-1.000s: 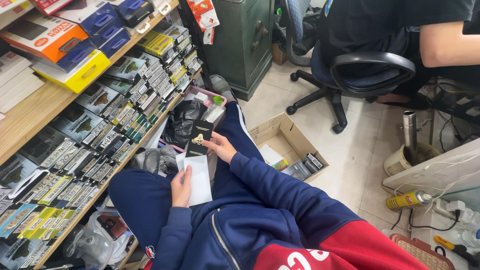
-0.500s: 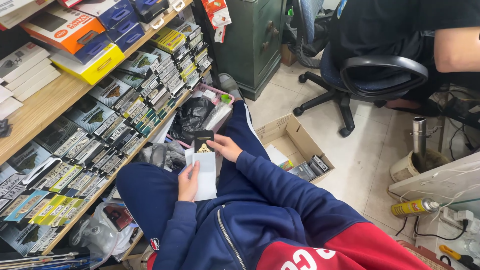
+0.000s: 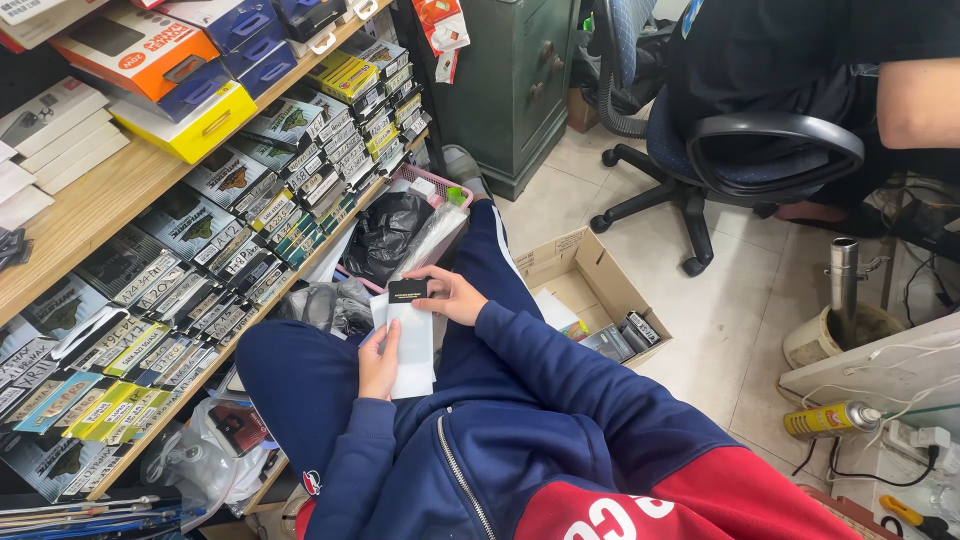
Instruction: Packaging small electronic components into white protective sleeves
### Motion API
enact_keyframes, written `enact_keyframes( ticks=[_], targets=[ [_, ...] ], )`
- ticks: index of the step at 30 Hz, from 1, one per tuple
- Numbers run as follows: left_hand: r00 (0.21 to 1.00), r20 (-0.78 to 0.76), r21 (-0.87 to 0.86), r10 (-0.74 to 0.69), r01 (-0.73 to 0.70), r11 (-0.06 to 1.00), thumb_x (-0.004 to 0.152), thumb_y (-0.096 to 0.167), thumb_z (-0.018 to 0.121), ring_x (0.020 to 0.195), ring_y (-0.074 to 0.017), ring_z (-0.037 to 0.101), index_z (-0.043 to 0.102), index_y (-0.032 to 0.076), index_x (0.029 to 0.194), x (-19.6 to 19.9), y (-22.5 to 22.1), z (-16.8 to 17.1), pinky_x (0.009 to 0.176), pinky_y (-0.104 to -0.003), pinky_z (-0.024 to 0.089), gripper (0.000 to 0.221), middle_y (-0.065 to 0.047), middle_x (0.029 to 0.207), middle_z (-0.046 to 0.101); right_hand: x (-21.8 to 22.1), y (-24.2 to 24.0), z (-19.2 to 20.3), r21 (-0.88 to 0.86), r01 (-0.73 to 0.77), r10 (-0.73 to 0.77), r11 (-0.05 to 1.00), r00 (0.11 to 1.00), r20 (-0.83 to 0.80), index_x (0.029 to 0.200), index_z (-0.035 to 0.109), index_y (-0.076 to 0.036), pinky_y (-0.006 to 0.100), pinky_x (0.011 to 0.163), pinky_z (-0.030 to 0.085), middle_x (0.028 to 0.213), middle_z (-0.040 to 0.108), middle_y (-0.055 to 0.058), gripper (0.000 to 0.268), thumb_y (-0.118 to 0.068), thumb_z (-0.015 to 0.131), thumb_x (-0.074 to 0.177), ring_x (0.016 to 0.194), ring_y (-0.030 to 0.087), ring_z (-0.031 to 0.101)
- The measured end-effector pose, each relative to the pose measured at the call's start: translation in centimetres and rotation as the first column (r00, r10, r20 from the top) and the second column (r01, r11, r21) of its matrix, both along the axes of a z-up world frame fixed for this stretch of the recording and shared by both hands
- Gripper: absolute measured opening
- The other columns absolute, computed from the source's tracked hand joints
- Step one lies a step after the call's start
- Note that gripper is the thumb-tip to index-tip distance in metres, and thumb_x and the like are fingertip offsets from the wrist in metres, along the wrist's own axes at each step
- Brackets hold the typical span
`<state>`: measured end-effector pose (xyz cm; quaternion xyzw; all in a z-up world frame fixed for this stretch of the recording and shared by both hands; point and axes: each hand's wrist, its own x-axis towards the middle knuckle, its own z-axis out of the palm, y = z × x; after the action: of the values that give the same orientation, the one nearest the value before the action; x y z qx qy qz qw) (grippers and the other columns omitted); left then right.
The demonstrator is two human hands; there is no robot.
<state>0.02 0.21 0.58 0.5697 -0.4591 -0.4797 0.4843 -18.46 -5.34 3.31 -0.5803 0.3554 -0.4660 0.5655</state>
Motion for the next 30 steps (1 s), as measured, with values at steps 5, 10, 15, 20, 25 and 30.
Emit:
enact_keyframes(
  ticks=[5,10,15,20,25,30],
  targets=[
    [1.0,-0.025,0.022,-0.014,0.015,1.0,0.099,0.042,0.072,0.088,-0.0109,0.063,0.079,0.014,0.112,0.3,-0.3,-0.8,0.082,-0.033,0.056,0.032,-0.006,0.093,0.075,-1.0,-2.7,-3.5,-0.011,0.107,-0.106,0.994,0.994,0.038,0.137,0.064,-0.022,0.022,0.064,0.059,0.089,0.072,0.005,0.048,-0.013,0.078,0.092,0.068,0.009,0.065],
    [1.0,-0.016,0.025,-0.011,0.012,1.0,0.097,0.04,0.075,0.089,-0.0106,0.063,0.08,0.013,0.111,0.0,0.0,0.0,0.082,-0.033,0.056,0.031,-0.006,0.093,0.076,-0.9,-2.3,-2.7,0.02,0.146,-0.147,0.989,0.988,0.039,0.133,0.067,-0.023,0.023,0.066,0.06,0.089,0.072,0.005,0.039,-0.017,0.075,0.095,0.069,0.009,0.066],
    [1.0,-0.022,-0.006,0.014,-0.014,1.0,0.097,0.04,0.075,0.091,-0.0106,0.063,0.079,0.013,0.113,0.6,-0.8,-1.8,0.085,-0.033,0.057,0.031,-0.007,0.095,0.076,0.0,-1.6,-2.0,0.062,0.01,-0.006,0.998,0.997,-0.071,0.121,0.074,-0.018,0.021,0.06,0.058,0.095,0.075,0.014,0.027,-0.022,0.076,0.095,0.071,0.011,0.066],
    [1.0,-0.006,0.013,-0.01,0.01,1.0,0.098,0.041,0.074,0.097,-0.0136,0.064,0.077,0.01,0.117,-0.1,-0.5,-0.3,0.09,-0.036,0.056,0.037,-0.01,0.103,0.076,-0.6,-2.8,-3.9,0.036,0.041,-0.039,0.999,0.997,-0.063,0.122,0.072,-0.017,0.02,0.058,0.057,0.094,0.076,0.012,0.03,-0.019,0.078,0.092,0.071,0.011,0.066],
    [0.999,-0.052,-0.045,0.014,-0.016,0.999,0.106,0.036,0.063,0.129,-0.0278,0.047,0.067,-0.005,0.127,1.0,-0.4,-2.4,0.115,-0.052,0.036,0.047,-0.023,0.13,0.061,-3.1,-6.6,-7.4,-0.015,0.27,-0.269,0.963,0.962,0.043,0.118,0.07,-0.018,0.026,0.054,0.06,0.093,0.075,0.01,0.038,-0.021,0.088,0.084,0.07,0.012,0.068],
    [0.996,0.015,-0.089,-0.088,0.089,0.992,0.108,0.027,0.054,0.129,-0.0223,0.053,0.077,0.009,0.118,-0.1,0.9,0.6,0.119,-0.043,0.033,0.031,-0.015,0.124,0.069,-17.1,-6.2,-4.7,0.047,0.644,-0.646,0.763,0.763,0.021,0.115,0.07,-0.011,0.031,0.067,0.067,0.1,0.073,0.007,0.03,-0.03,0.08,0.094,0.077,0.015,0.072]
  ],
)
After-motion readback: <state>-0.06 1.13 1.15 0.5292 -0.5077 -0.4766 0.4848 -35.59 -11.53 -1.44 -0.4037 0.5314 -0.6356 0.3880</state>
